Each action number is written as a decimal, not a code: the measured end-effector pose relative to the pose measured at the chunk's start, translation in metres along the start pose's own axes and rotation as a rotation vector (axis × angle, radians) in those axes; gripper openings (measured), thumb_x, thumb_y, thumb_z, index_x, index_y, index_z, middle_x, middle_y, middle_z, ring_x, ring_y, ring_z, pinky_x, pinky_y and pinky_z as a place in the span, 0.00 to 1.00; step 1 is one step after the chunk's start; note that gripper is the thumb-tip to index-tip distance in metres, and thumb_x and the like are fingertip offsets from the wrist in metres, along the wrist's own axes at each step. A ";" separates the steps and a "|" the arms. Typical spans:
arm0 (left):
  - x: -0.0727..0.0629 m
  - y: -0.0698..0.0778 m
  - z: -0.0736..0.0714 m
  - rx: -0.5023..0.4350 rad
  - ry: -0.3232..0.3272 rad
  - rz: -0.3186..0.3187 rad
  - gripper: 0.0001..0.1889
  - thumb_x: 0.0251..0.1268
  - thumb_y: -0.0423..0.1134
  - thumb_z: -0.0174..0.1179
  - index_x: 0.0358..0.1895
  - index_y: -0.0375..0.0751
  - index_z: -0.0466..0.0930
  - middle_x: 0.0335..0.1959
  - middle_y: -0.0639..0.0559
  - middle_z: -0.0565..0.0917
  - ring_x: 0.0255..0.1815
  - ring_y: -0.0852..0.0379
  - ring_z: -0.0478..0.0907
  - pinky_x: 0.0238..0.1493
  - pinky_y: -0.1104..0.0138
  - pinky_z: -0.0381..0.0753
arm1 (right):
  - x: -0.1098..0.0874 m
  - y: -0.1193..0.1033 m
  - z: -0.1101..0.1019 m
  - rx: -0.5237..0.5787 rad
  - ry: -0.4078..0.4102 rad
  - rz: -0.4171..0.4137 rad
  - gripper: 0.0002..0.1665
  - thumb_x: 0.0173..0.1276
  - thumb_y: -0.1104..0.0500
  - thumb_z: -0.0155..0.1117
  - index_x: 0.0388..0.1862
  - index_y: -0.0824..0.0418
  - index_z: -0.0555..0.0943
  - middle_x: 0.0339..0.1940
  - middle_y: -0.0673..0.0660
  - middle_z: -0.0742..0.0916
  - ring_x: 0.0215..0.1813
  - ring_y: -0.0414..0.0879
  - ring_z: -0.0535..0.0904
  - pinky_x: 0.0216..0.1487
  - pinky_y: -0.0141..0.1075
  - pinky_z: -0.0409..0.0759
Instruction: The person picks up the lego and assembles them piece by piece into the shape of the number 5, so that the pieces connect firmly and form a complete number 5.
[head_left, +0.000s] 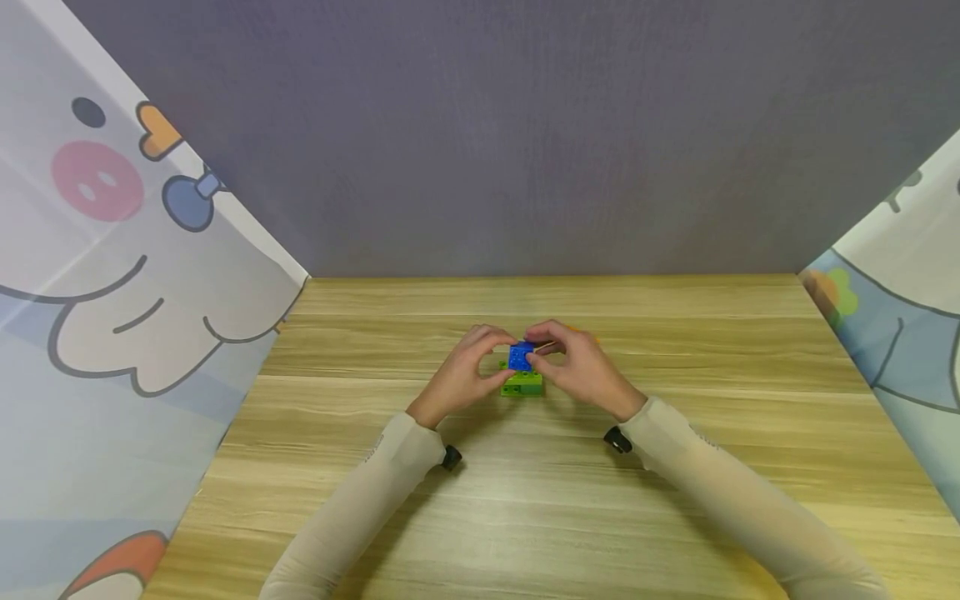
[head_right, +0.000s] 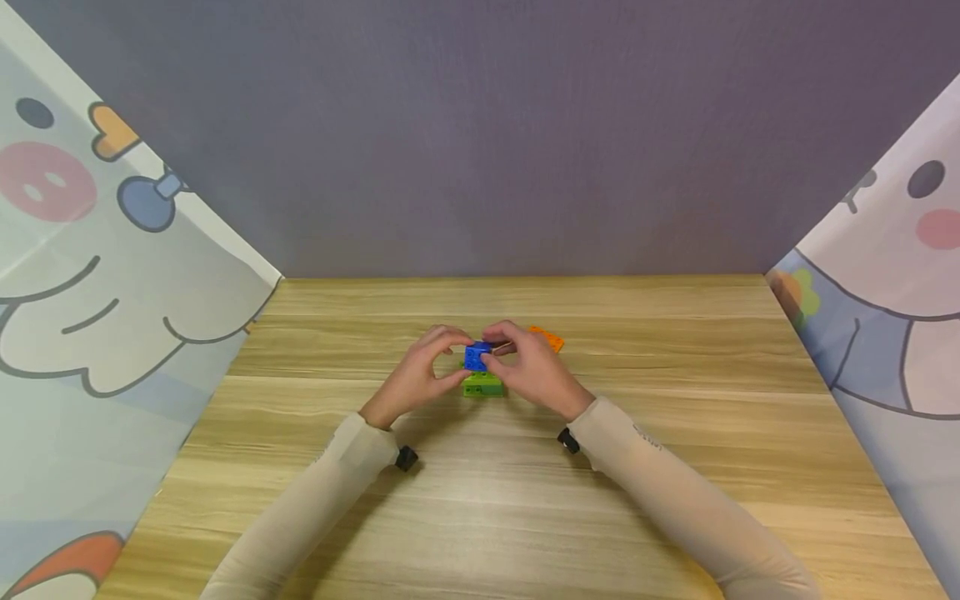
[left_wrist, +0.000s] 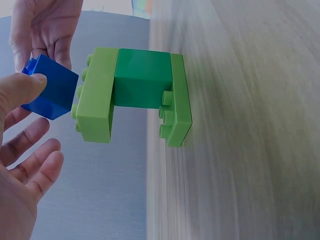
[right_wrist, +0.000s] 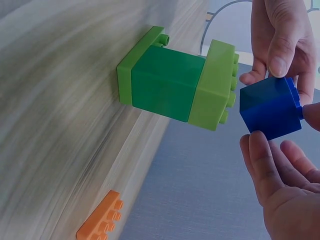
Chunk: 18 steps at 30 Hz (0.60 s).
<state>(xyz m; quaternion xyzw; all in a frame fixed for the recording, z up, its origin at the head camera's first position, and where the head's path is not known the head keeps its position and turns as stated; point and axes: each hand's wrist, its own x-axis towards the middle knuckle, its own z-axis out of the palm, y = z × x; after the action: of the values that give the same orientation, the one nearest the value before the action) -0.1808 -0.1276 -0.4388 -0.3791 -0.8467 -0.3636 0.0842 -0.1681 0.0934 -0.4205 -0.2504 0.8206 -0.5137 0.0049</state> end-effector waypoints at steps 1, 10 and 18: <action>0.000 0.000 0.000 0.003 0.001 0.001 0.21 0.57 0.38 0.68 0.55 0.44 0.75 0.53 0.52 0.74 0.54 0.56 0.68 0.46 0.55 0.78 | 0.000 0.000 0.000 0.002 -0.002 0.001 0.17 0.66 0.62 0.64 0.53 0.64 0.76 0.50 0.55 0.82 0.45 0.47 0.81 0.46 0.37 0.80; -0.002 0.002 -0.002 0.016 0.008 0.011 0.21 0.58 0.37 0.67 0.55 0.44 0.76 0.52 0.54 0.75 0.54 0.58 0.69 0.47 0.60 0.76 | -0.001 0.001 0.001 0.008 -0.013 -0.016 0.16 0.67 0.59 0.63 0.52 0.64 0.77 0.49 0.54 0.82 0.44 0.47 0.82 0.44 0.39 0.81; -0.004 0.003 -0.006 0.008 0.015 -0.013 0.20 0.59 0.38 0.66 0.55 0.42 0.75 0.52 0.53 0.75 0.53 0.53 0.71 0.46 0.57 0.77 | -0.003 0.003 -0.001 -0.056 0.000 -0.055 0.14 0.71 0.56 0.59 0.51 0.60 0.78 0.47 0.52 0.83 0.45 0.48 0.81 0.44 0.41 0.80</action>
<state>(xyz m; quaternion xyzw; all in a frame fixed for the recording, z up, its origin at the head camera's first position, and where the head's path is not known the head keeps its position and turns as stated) -0.1767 -0.1326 -0.4347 -0.3705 -0.8500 -0.3637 0.0896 -0.1669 0.0960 -0.4233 -0.2729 0.8276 -0.4902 -0.0160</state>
